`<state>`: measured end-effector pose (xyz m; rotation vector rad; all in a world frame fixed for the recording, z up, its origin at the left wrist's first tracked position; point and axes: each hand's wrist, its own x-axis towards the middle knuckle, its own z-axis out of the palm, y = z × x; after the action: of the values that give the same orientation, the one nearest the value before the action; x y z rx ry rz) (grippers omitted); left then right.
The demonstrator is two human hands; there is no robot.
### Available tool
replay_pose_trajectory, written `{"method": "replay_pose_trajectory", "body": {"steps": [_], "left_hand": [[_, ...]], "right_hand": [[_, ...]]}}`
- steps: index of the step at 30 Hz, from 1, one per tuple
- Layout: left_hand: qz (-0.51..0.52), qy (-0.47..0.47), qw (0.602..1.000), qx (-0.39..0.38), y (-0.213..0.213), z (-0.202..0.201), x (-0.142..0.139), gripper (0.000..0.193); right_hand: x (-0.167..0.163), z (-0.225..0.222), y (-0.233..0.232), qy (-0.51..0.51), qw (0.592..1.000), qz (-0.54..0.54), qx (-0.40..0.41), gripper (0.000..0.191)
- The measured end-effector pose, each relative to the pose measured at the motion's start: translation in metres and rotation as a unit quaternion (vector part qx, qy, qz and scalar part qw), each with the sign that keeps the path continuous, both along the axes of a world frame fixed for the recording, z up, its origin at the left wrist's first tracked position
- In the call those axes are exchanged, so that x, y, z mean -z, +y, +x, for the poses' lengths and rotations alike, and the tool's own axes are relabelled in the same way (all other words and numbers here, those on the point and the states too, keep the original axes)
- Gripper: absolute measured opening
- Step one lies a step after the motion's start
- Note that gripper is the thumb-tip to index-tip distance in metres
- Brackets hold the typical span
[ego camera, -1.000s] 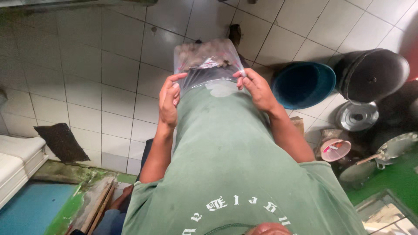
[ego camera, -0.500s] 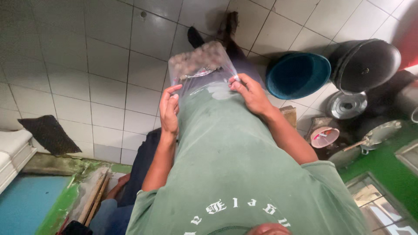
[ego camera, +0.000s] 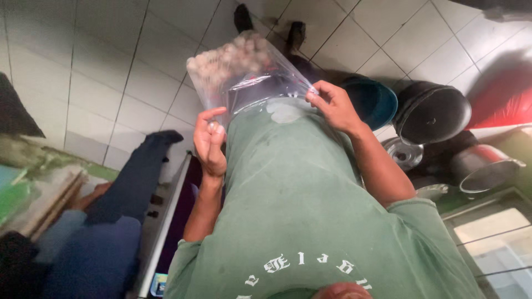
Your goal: The person holds open a clear plastic bag and picks meatballs one at a time from a large white crate, placing them into the bag. They then gather and tie the bag closed, carry it across the room, and set it down near a counter.
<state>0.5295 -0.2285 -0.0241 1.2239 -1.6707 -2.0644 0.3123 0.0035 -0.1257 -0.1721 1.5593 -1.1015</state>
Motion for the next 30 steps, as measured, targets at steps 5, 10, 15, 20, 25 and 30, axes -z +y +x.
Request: {"method": "replay_pose_trajectory", "body": {"steps": [5, 10, 15, 20, 25, 30], "left_hand": [[-0.014, -0.062, 0.994, -0.090, 0.007, 0.016, -0.006, 0.038], [-0.004, 0.003, 0.996, -0.084, 0.034, 0.008, 0.007, 0.041], [-0.043, 0.003, 0.995, -0.087, 0.056, 0.013, 0.037, 0.041], [-0.055, -0.098, 0.993, -0.047, 0.041, 0.007, 0.093, 0.047], [-0.048, -0.172, 0.983, -0.037, 0.001, -0.002, 0.216, 0.044], [-0.047, -0.185, 0.975, -0.116, -0.005, 0.047, 0.373, 0.045]], "right_hand": [[-0.022, 0.004, 0.002, 0.024, 0.990, -0.137, -0.029, 0.022], [0.012, -0.013, 0.011, -0.051, 0.993, -0.098, 0.044, 0.026], [0.103, -0.041, 0.042, -0.181, 0.980, -0.080, 0.015, 0.038], [0.198, -0.058, 0.052, 0.207, 0.893, 0.175, -0.358, 0.044], [0.309, -0.070, 0.002, 0.167, 0.940, 0.231, -0.186, 0.037], [0.478, -0.075, -0.057, 0.005, 0.977, 0.140, -0.160, 0.053]]}}
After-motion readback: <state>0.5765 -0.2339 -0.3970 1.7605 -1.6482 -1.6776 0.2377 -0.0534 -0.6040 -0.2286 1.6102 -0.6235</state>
